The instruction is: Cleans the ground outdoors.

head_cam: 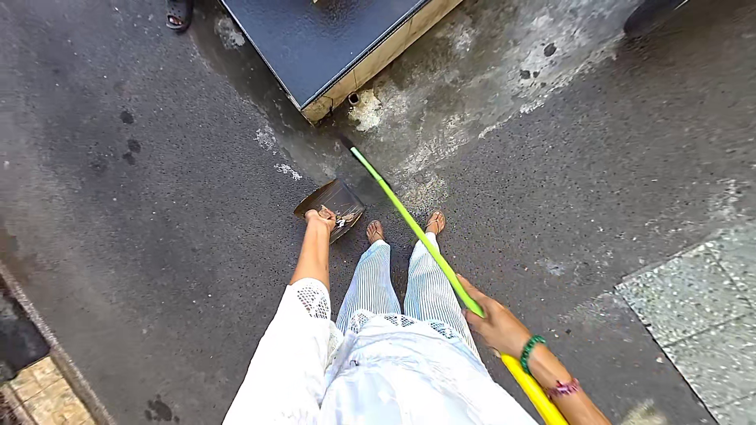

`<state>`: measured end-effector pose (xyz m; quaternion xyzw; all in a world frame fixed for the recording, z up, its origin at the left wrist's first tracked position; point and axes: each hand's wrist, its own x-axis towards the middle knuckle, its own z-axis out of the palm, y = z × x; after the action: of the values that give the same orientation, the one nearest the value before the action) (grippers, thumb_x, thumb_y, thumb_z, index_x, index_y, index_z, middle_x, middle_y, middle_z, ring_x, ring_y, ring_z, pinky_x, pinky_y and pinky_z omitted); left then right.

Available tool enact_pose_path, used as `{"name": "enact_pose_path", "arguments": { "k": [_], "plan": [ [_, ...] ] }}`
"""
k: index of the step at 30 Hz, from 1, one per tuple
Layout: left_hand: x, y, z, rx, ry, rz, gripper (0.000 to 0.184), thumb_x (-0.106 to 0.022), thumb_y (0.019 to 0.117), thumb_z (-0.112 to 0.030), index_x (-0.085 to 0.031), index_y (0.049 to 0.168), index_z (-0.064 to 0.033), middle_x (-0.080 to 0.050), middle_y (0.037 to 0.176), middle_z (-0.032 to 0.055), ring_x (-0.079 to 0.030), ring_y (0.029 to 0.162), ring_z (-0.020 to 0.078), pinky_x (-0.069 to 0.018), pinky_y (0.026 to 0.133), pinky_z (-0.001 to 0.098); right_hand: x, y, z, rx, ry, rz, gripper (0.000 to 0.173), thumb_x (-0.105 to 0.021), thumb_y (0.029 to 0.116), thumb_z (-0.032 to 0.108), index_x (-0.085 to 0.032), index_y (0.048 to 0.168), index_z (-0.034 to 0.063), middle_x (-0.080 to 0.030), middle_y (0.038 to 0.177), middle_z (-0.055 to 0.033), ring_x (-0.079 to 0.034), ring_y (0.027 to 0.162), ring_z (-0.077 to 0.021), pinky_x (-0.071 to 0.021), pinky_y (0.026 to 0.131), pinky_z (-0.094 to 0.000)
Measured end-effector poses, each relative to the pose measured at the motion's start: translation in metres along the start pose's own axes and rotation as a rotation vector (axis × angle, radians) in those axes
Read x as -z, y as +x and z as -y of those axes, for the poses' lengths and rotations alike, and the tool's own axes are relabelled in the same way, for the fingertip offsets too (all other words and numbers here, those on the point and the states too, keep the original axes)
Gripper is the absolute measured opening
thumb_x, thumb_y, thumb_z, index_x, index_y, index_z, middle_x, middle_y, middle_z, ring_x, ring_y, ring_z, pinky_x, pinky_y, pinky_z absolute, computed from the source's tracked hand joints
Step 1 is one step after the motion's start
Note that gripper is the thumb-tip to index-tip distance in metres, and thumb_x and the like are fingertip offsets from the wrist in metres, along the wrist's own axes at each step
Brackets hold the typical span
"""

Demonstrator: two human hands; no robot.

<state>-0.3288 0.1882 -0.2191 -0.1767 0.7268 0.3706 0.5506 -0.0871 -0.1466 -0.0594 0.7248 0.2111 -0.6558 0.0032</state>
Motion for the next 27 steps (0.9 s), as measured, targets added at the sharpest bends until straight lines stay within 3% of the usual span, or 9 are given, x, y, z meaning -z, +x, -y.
{"name": "enact_pose_path", "arguments": {
  "k": [2,5,6,8,12,17,21,25,27],
  "plan": [
    [-0.002,-0.001,0.003,-0.005,0.013,-0.005,0.035,-0.029,0.1082,-0.048,-0.042,0.100,-0.0174,-0.041,0.075,0.0011,-0.042,0.055,0.0106,-0.0389,0.050,0.0247,0.003,-0.001,0.005,-0.004,-0.057,-0.078,0.079,-0.058,0.1018,0.015,-0.016,0.167,0.0318,-0.068,0.100,-0.0238,-0.064,0.065,-0.0330,-0.0553,0.063,-0.0539],
    [-0.005,0.001,0.011,-0.004,0.018,-0.017,0.032,-0.031,0.1077,-0.046,-0.043,0.102,-0.0168,-0.043,0.077,0.0021,-0.044,0.059,0.0126,-0.0407,0.053,0.0272,-0.010,0.045,0.022,-0.026,-0.073,-0.100,0.079,-0.056,0.1017,0.012,-0.015,0.167,0.0251,-0.068,0.116,-0.0299,-0.070,0.090,-0.0443,-0.0543,0.084,-0.0610],
    [-0.007,0.000,0.013,-0.006,0.010,-0.016,0.031,-0.031,0.1078,-0.045,-0.043,0.102,-0.0169,-0.043,0.078,0.0023,-0.045,0.060,0.0128,-0.0411,0.054,0.0271,-0.020,0.067,0.026,-0.035,-0.037,-0.064,0.078,-0.056,0.1020,0.012,-0.015,0.167,0.0244,-0.067,0.116,-0.0288,-0.069,0.087,-0.0415,-0.0556,0.081,-0.0584],
    [-0.011,-0.001,0.017,-0.012,-0.010,-0.021,0.029,-0.032,0.1077,-0.043,-0.043,0.102,-0.0172,-0.043,0.079,0.0020,-0.044,0.060,0.0122,-0.0406,0.053,0.0267,-0.046,0.104,0.034,-0.067,0.079,0.062,0.077,-0.053,0.1039,0.015,-0.012,0.167,0.0278,-0.064,0.100,-0.0213,-0.060,0.063,-0.0276,-0.0542,0.060,-0.0457],
    [-0.015,-0.006,0.021,-0.015,-0.018,-0.028,0.026,-0.033,0.1081,-0.041,-0.043,0.106,-0.0164,-0.044,0.084,0.0033,-0.046,0.063,0.0121,-0.0425,0.055,0.0258,-0.070,0.096,0.038,-0.041,0.143,0.242,0.078,-0.055,0.1038,0.016,-0.013,0.166,0.0337,-0.062,0.093,-0.0163,-0.054,0.054,-0.0206,-0.0508,0.052,-0.0396],
    [-0.010,-0.001,0.018,0.011,-0.019,-0.032,0.027,-0.034,0.1070,-0.041,-0.044,0.107,-0.0163,-0.045,0.085,0.0036,-0.047,0.065,0.0121,-0.0428,0.055,0.0254,-0.035,0.000,0.028,0.053,-0.064,0.114,0.080,-0.059,0.1009,0.017,-0.016,0.166,0.0337,-0.069,0.107,-0.0236,-0.067,0.073,-0.0341,-0.0565,0.071,-0.0552],
    [-0.008,0.000,0.013,0.028,-0.015,-0.041,0.031,-0.032,0.1075,-0.045,-0.044,0.105,-0.0160,-0.044,0.082,0.0030,-0.046,0.063,0.0129,-0.0429,0.055,0.0258,-0.030,0.024,0.038,0.006,-0.148,0.015,0.081,-0.056,0.1020,0.014,-0.011,0.167,0.0276,-0.069,0.114,-0.0279,-0.070,0.096,-0.0435,-0.0532,0.090,-0.0598],
    [-0.002,0.010,0.009,0.024,0.002,-0.035,0.030,-0.033,0.1074,-0.044,-0.043,0.102,-0.0162,-0.043,0.077,0.0028,-0.044,0.057,0.0123,-0.0412,0.051,0.0257,-0.070,0.105,0.049,-0.012,-0.081,0.147,0.080,-0.055,0.1024,0.013,-0.011,0.167,0.0259,-0.066,0.112,-0.0282,-0.067,0.078,-0.0378,-0.0563,0.074,-0.0544],
    [0.014,0.013,0.000,0.014,0.010,-0.017,0.028,-0.034,0.1074,-0.042,-0.043,0.100,-0.0164,-0.043,0.077,0.0025,-0.044,0.056,0.0112,-0.0416,0.049,0.0240,-0.082,0.107,0.049,0.003,-0.086,0.227,0.080,-0.056,0.1022,0.014,-0.012,0.167,0.0279,-0.066,0.115,-0.0279,-0.068,0.078,-0.0368,-0.0569,0.075,-0.0537]
  ]
}}
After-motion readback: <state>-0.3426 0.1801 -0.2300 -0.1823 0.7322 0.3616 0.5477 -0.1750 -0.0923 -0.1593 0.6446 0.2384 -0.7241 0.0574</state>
